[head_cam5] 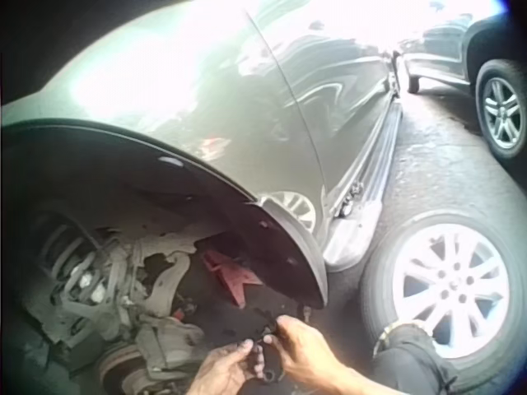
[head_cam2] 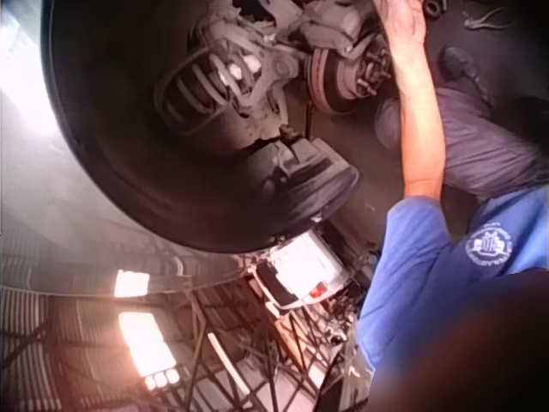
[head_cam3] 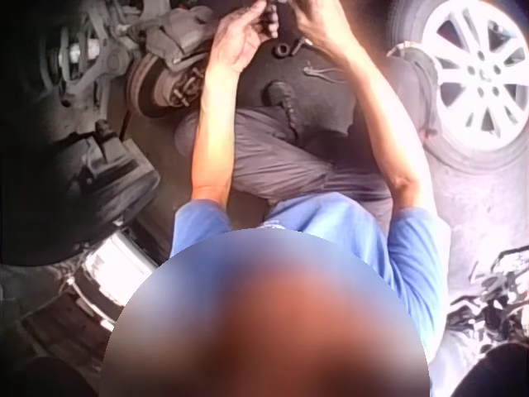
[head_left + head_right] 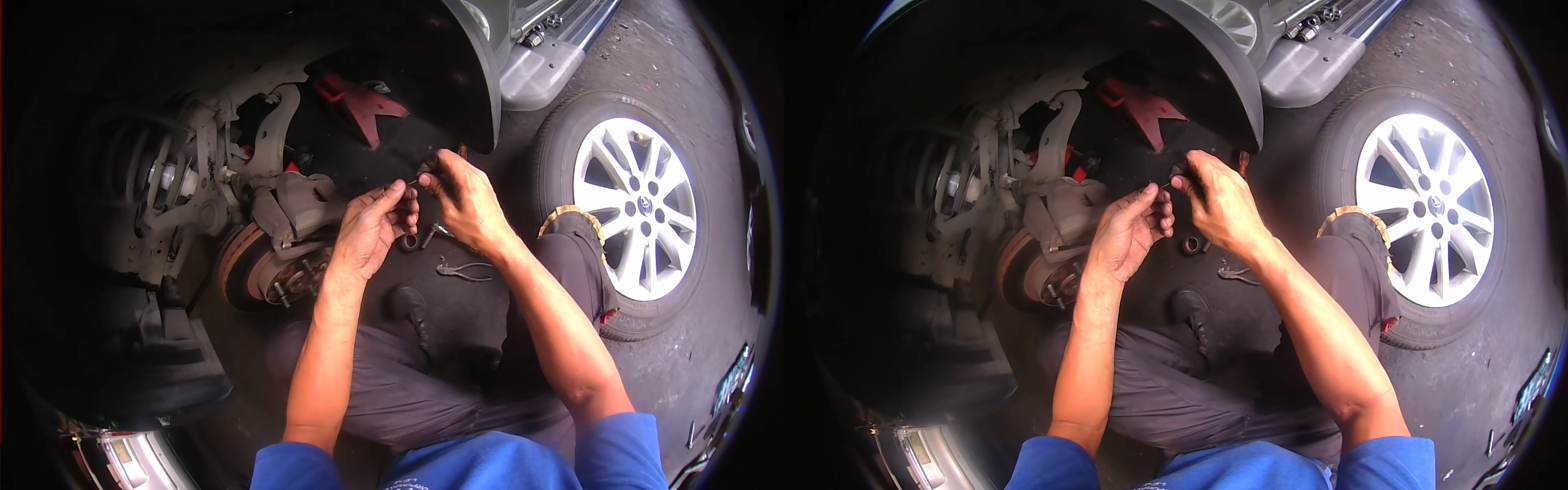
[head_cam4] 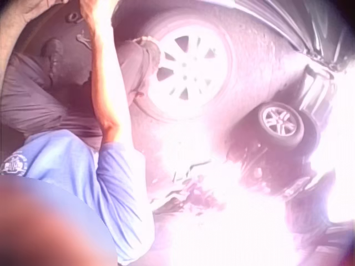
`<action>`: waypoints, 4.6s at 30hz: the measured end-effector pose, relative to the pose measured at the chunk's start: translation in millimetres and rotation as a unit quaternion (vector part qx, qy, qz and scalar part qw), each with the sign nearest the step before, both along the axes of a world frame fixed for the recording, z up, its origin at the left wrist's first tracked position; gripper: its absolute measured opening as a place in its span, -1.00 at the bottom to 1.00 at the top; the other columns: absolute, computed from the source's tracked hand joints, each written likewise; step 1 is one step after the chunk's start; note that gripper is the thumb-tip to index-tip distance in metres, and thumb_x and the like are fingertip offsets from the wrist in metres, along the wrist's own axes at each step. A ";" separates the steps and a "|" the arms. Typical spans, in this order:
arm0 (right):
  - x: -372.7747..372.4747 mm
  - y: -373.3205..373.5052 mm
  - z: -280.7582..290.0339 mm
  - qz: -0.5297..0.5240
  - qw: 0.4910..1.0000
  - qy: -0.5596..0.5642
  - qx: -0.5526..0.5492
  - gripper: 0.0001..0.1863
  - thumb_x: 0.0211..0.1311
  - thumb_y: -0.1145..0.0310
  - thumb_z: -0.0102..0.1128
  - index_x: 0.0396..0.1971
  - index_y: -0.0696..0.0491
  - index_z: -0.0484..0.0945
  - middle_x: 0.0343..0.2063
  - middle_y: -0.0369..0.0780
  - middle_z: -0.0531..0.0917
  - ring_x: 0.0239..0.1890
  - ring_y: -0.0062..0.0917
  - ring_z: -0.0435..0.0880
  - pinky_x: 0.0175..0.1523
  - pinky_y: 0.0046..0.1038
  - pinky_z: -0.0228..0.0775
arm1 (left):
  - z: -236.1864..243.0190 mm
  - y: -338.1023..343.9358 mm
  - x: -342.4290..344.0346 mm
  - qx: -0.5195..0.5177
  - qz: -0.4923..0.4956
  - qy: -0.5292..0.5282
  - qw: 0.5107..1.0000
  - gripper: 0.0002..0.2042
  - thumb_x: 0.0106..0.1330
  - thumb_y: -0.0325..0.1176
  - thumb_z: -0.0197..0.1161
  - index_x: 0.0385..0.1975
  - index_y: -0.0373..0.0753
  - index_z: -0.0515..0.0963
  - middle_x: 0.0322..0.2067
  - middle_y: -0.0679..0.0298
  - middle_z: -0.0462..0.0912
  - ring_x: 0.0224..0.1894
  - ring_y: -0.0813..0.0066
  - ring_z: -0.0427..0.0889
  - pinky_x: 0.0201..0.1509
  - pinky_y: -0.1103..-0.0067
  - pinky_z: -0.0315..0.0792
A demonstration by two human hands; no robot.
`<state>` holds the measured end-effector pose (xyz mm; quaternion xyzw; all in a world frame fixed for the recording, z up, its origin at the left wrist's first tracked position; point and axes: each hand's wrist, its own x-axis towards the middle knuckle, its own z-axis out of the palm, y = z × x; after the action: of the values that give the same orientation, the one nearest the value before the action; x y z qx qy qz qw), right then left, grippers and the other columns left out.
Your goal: Stripping and crimping electrical wires near the brake assembly of a vehicle.
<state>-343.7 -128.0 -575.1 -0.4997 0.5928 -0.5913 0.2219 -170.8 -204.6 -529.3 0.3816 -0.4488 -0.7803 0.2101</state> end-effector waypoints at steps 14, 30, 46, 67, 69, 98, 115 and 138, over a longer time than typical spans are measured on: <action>-2.6 -2.0 16.4 0.108 0.917 -0.376 0.084 -0.79 0.54 0.32 0.23 -0.23 0.17 0.55 -0.37 -0.24 0.65 -0.29 -0.51 0.69 -0.14 -0.43 0.55 | 2.5 19.6 -13.0 -0.402 0.074 -0.201 0.890 -0.75 0.55 -0.29 0.27 -0.09 -0.39 0.72 -0.17 0.12 0.79 -0.28 0.32 0.71 -0.08 0.45 0.64; -0.9 3.3 29.6 0.128 0.894 -0.404 0.148 -0.70 0.54 0.25 0.25 -0.27 0.22 0.58 -0.37 -0.23 0.67 -0.31 -0.57 0.66 -0.14 -0.44 0.56 | 23.3 18.4 -8.5 -0.815 -0.050 -0.185 0.546 -0.75 0.11 -0.65 0.46 -0.17 -0.39 0.70 -0.28 0.12 0.71 -0.23 0.15 0.69 -0.14 0.42 0.62; 12.3 6.4 48.2 0.087 0.976 -0.182 0.082 -0.65 0.52 0.21 0.22 -0.24 0.27 0.61 -0.45 -0.22 0.67 -0.34 -0.59 0.62 -0.16 -0.45 0.47 | 54.9 25.9 8.5 -0.475 -0.043 -0.213 0.853 -0.89 0.48 -0.47 0.31 -0.14 -0.39 0.65 -0.30 0.26 0.71 -0.31 0.50 0.67 -0.23 0.55 0.62; 3.4 56.5 44.1 0.264 0.787 -0.513 0.219 -0.78 0.47 0.31 0.25 -0.11 0.16 0.65 -0.33 -0.30 0.65 -0.32 -0.57 0.65 -0.27 -0.50 0.54 | 73.1 29.9 29.4 -0.896 -0.163 -0.115 0.397 -0.88 0.19 -0.57 0.43 -0.31 -0.38 0.66 -0.34 0.17 0.66 -0.27 0.25 0.66 -0.23 0.39 0.57; 9.6 61.9 46.2 0.197 0.860 -0.446 0.152 -0.76 0.49 0.29 0.27 -0.06 0.15 0.66 -0.30 -0.31 0.67 -0.29 -0.62 0.66 -0.23 -0.51 0.56 | 71.1 26.6 31.2 -0.802 -0.131 -0.141 0.565 -0.91 0.23 -0.56 0.43 -0.32 -0.36 0.66 -0.36 0.19 0.66 -0.30 0.27 0.65 -0.28 0.39 0.52; 24.5 42.7 -70.1 0.112 0.857 -0.446 0.233 -0.75 0.56 0.24 0.22 -0.13 0.16 0.56 -0.33 -0.26 0.65 -0.33 -0.61 0.64 -0.21 -0.51 0.53 | 146.0 -167.5 130.8 -0.573 -0.179 -0.460 0.654 -0.60 0.56 -0.11 0.25 0.04 -0.40 0.65 -0.20 0.20 0.74 -0.12 0.51 0.67 0.05 0.55 0.51; 166.4 -234.7 -158.5 0.177 0.579 -0.711 0.358 -0.29 0.64 0.10 -0.08 0.42 0.47 0.19 0.39 0.21 0.43 0.41 0.00 0.44 0.60 -0.17 0.13 | 109.1 -268.4 125.9 -0.514 -0.349 -0.545 0.564 -0.66 0.50 -0.20 0.26 -0.01 -0.41 0.61 -0.20 -0.02 0.74 -0.11 0.14 0.73 0.08 0.37 0.51; 179.6 -323.7 -197.9 0.187 0.495 -0.849 0.023 -0.74 0.60 0.21 0.11 0.01 0.08 0.55 0.06 -0.14 0.63 0.26 -0.13 0.61 0.40 0.01 0.41 | 57.2 -322.0 71.7 -0.459 -0.403 -0.556 0.564 -0.65 0.51 -0.15 0.23 0.05 -0.31 0.64 -0.06 -0.04 0.70 0.11 0.00 0.64 0.25 0.29 0.45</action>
<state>-164.1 -451.7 -773.0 0.1491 0.0253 -0.6612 0.7348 -99.1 -526.6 -472.1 0.3711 -0.8820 -0.1062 -0.2703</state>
